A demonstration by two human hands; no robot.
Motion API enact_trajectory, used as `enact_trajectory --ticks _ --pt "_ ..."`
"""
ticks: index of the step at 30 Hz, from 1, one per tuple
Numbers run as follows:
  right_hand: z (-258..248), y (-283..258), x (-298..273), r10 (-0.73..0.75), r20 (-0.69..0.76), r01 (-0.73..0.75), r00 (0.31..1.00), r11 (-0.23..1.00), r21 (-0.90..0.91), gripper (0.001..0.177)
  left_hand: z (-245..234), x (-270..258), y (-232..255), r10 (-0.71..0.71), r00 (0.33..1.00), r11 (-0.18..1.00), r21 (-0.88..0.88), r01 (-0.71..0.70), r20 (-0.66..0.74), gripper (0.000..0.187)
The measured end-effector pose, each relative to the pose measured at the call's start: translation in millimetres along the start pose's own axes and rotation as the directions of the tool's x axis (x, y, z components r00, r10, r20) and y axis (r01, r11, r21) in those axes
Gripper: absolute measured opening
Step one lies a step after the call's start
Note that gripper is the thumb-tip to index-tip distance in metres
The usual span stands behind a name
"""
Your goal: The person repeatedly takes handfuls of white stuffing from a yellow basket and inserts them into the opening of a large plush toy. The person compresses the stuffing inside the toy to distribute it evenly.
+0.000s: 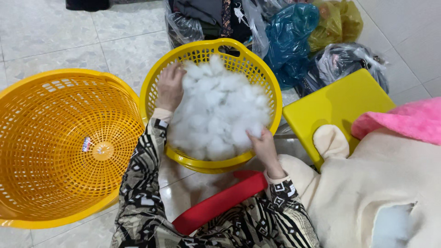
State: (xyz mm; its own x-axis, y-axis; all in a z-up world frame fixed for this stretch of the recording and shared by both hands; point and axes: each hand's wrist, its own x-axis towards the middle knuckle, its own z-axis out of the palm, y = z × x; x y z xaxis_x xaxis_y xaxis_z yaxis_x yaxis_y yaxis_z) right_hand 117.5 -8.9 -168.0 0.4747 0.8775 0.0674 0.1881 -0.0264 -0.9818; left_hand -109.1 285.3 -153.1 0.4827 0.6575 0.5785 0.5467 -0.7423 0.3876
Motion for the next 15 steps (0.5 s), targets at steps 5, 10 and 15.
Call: enact_trajectory --ticks 5,10,15 --pt "3.9 -19.6 -2.7 0.105 -0.031 -0.106 0.994 0.993 -0.060 0.029 24.8 -17.9 -4.0 -0.446 0.566 0.894 0.317 0.316 0.693 0.090" --pt "16.8 -19.6 -9.7 0.113 -0.078 -0.110 0.991 0.993 0.035 0.032 0.8 -53.8 45.4 -0.241 0.941 0.970 0.074 0.230 0.238 0.082" --pt "41.9 -15.2 -5.9 0.281 0.074 -0.275 0.957 0.959 -0.074 0.036 0.2 -81.3 114.8 0.081 0.939 0.189 -0.930 0.316 0.336 0.077"
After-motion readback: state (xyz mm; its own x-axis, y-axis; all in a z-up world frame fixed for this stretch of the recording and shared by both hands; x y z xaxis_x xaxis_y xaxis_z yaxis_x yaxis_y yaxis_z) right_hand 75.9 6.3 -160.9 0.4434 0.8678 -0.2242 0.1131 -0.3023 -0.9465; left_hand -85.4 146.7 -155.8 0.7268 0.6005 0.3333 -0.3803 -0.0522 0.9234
